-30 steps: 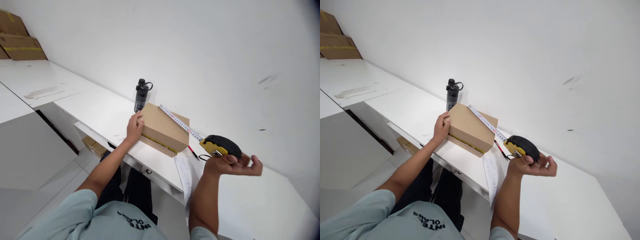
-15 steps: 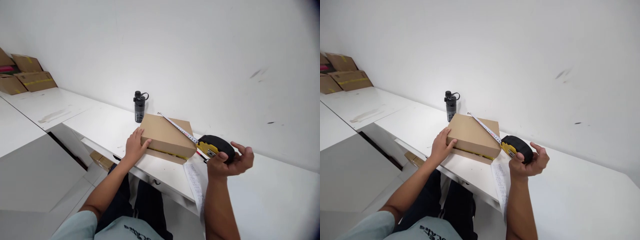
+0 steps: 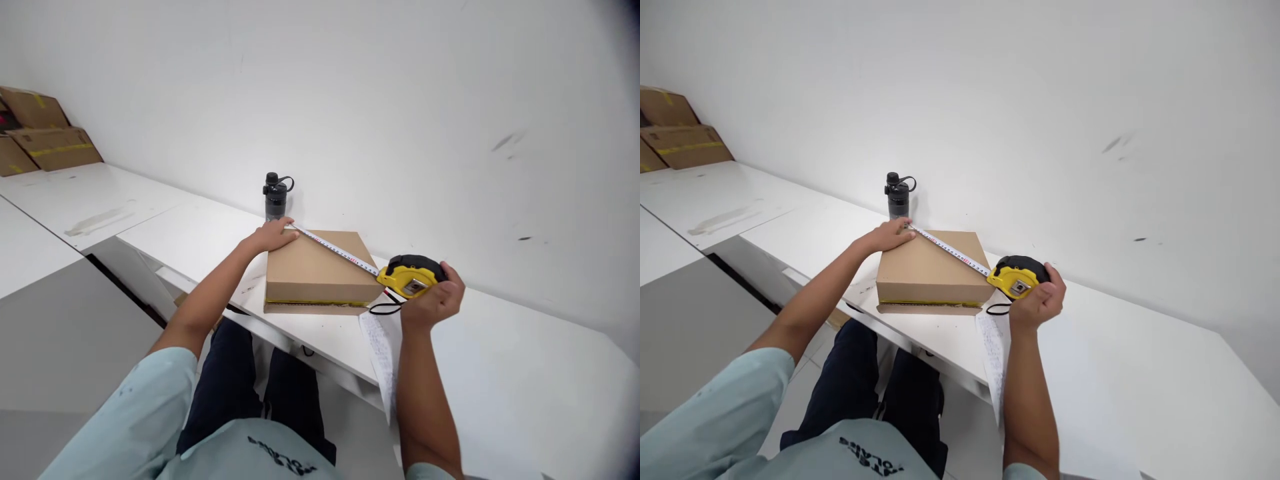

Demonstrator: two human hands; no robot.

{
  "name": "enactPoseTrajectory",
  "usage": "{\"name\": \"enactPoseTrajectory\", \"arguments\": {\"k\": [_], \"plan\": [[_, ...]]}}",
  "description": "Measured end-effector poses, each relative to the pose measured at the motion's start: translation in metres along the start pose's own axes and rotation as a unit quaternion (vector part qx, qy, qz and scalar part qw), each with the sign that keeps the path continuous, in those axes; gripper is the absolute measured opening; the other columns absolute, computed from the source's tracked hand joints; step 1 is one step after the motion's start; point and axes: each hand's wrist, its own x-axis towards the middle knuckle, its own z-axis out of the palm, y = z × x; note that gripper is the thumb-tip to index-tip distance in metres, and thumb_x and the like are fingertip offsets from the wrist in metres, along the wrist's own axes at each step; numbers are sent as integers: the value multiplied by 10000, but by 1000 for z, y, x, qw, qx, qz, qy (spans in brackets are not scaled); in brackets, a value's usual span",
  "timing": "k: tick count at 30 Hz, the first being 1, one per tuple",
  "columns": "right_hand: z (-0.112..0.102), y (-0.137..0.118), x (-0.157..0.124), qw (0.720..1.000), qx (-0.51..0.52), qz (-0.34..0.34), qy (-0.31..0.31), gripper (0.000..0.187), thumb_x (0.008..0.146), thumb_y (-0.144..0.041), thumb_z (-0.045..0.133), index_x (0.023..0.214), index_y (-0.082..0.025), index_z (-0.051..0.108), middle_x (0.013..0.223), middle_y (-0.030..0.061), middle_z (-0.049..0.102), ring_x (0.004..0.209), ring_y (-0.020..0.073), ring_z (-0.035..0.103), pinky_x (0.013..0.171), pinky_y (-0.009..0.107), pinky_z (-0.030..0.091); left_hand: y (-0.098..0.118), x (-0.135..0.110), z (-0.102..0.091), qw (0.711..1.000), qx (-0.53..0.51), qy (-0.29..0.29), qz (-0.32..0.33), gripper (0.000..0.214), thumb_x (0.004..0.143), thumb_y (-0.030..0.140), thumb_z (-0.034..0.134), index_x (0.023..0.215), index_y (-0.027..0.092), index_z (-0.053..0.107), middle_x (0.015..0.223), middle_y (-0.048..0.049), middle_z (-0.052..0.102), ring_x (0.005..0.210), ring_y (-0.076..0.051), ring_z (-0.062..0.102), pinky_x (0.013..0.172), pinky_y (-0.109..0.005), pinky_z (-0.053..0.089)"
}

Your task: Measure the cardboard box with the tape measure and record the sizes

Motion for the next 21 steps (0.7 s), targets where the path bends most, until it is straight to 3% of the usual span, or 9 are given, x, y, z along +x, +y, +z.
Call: {"name": "enactPoseTrajectory", "arguments": {"k": [3, 6, 8, 12, 15, 18, 21], "plan": [[1, -5, -1, 1000, 7, 27, -10, 672, 1034, -681, 383, 1150, -117, 728, 1160, 181, 722, 1128, 309, 705, 1041, 522, 563, -14, 1, 2, 995, -76, -29, -58, 985, 892, 763, 580, 1672, 249, 268, 1596, -172, 551, 1375, -365, 608, 1043, -415, 513], [1, -2, -4, 1000, -15, 17, -14, 672, 1036, -685, 364, 1168, -128, 717, 1167, 180, 723, 1121, 310, 708, 1031, 530, 570, -14, -22, -2, 993, -48, -21, -102, 1079, 856, 842, 548, 1697, 261, 203, 1562, -181, 586, 1337, -412, 633, 1018, -463, 518], [0, 4, -7, 999, -38, -29, -11, 690, 1032, -705, 341, 1170, -136, 706, 1111, 180, 727, 1082, 317, 718, 1011, 542, 575, -9, -39, -6, 993, 12, -10, -119, 1033, 875, 846, 490, 1685, 249, 258, 1550, -184, 599, 1332, -440, 630, 1019, -503, 507], [-3, 17, -8, 983, -58, -173, -22, 640, 1047, -669, 325, 1184, -156, 682, 992, 159, 716, 908, 293, 722, 873, 522, 600, -1, -64, -11, 981, 125, 1, -151, 843, 948, 796, 341, 1502, 195, 548, 1445, -188, 677, 1275, -456, 650, 1045, -568, 468], [-4, 20, -9, 967, -36, -251, -38, 521, 1077, -548, 349, 1218, -168, 675, 1007, 155, 716, 841, 265, 704, 778, 476, 596, -2, -77, -16, 969, 159, 7, -190, 860, 959, 793, 318, 1506, 162, 529, 1308, -209, 738, 1198, -450, 685, 1020, -546, 476], [-4, 19, -12, 967, -23, -250, -48, 470, 1090, -470, 354, 1257, -172, 677, 1010, 146, 715, 844, 259, 701, 808, 485, 591, -9, -89, -23, 964, 160, 9, -213, 916, 957, 793, 346, 1602, 145, 396, 1273, -233, 741, 1193, -444, 691, 963, -495, 507], [-5, 18, -15, 973, -26, -224, -45, 492, 1087, -494, 359, 1252, -166, 686, 973, 138, 709, 869, 279, 704, 872, 521, 581, -17, -99, -28, 972, 134, -38, -190, 972, 914, 853, 389, 1617, 182, 400, 1360, -218, 713, 1252, -435, 671, 979, -475, 515]]}}
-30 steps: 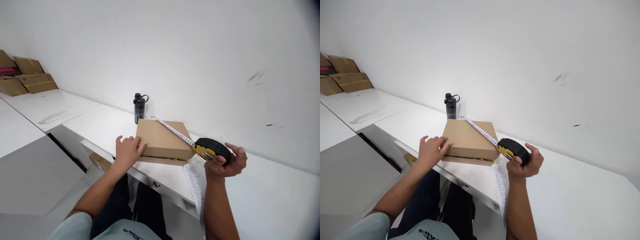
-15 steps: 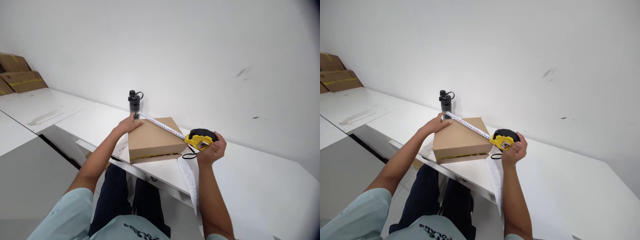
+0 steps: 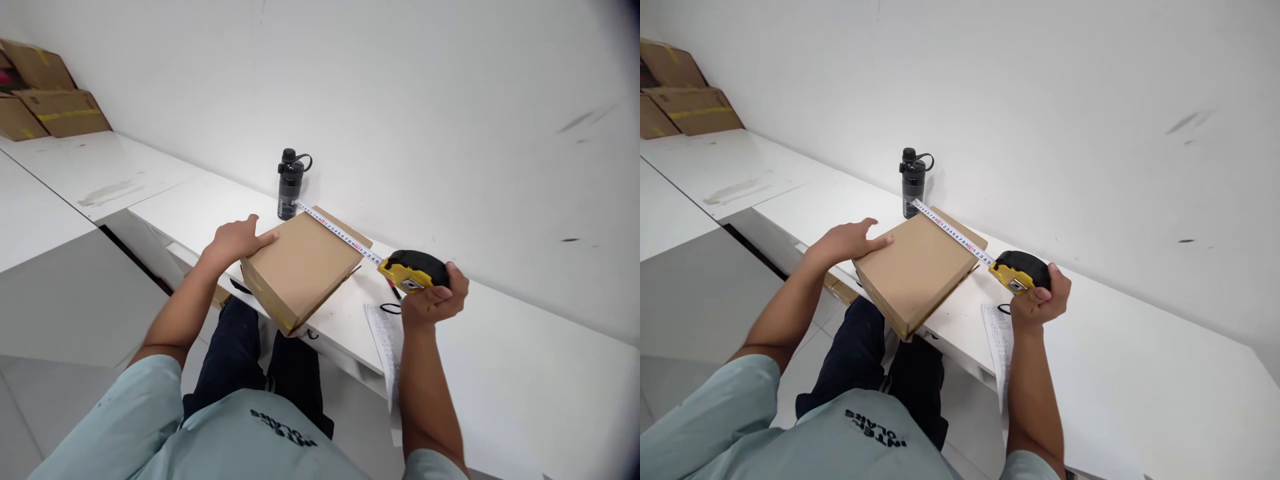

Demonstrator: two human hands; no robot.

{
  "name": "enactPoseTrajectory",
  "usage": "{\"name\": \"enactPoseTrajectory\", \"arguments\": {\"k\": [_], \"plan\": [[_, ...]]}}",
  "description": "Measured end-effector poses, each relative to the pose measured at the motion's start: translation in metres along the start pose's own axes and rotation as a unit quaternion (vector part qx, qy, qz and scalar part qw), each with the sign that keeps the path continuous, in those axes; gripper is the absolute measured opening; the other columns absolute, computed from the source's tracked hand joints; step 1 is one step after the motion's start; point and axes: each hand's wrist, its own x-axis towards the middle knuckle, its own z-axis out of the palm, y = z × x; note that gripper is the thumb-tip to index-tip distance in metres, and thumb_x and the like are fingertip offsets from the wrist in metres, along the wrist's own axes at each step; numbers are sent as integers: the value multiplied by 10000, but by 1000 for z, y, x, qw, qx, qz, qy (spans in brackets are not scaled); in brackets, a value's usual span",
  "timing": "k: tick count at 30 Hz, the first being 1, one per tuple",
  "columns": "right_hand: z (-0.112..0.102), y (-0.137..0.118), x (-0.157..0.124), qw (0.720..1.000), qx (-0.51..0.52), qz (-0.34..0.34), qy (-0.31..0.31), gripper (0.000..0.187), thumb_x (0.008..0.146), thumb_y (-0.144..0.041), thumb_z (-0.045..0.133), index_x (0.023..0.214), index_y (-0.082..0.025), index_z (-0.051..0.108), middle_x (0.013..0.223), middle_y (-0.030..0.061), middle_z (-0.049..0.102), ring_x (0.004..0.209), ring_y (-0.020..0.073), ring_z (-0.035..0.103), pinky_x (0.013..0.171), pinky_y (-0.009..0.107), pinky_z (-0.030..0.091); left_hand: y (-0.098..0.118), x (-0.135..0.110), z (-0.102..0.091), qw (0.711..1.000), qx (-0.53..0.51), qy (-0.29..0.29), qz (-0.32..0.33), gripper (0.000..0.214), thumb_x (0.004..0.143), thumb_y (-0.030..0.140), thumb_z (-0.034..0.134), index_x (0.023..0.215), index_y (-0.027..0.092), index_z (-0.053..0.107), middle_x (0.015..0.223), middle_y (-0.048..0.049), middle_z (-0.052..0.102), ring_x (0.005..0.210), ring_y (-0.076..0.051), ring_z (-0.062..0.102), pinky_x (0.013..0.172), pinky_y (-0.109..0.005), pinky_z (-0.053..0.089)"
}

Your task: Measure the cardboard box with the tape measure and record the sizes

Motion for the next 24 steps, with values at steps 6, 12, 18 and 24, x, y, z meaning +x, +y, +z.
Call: {"name": "enactPoseTrajectory", "arguments": {"k": [6, 12, 18, 24], "plan": [[-2, 3, 3, 994, -30, 99, 21, 630, 1043, -663, 333, 1220, -170, 681, 1079, 170, 703, 886, 297, 695, 870, 542, 588, 0, 7, 2, 985, -101, -69, 119, 1202, 787, 901, 578, 1728, 294, 142, 1668, -157, 478, 1440, -389, 567, 1157, -488, 461], [-2, 6, 20, 985, 14, 156, 77, 591, 1021, -670, 367, 1275, -175, 567, 961, 115, 607, 822, 275, 640, 907, 577, 563, 22, 61, 22, 939, -277, -97, 181, 1363, 653, 721, 855, 1732, 230, 181, 1769, -186, 270, 1604, -421, 343, 1276, -512, 380], [-4, 15, 28, 968, 79, 200, 125, 486, 1009, -638, 430, 1303, -250, 427, 881, 68, 574, 897, 309, 641, 1007, 618, 517, 19, 73, 37, 808, -490, -233, 231, 1022, 696, 544, 935, 1592, 278, 520, 1491, -126, 667, 1260, -385, 709, 1038, -478, 614], [-2, 19, 22, 948, 98, 283, 111, 524, 1008, -635, 389, 1254, -179, 471, 966, 110, 559, 984, 311, 644, 1005, 571, 537, 16, 68, 38, 793, -515, -239, 220, 967, 742, 486, 934, 1595, 312, 513, 1521, -103, 647, 1326, -383, 674, 1052, -478, 616]]}}
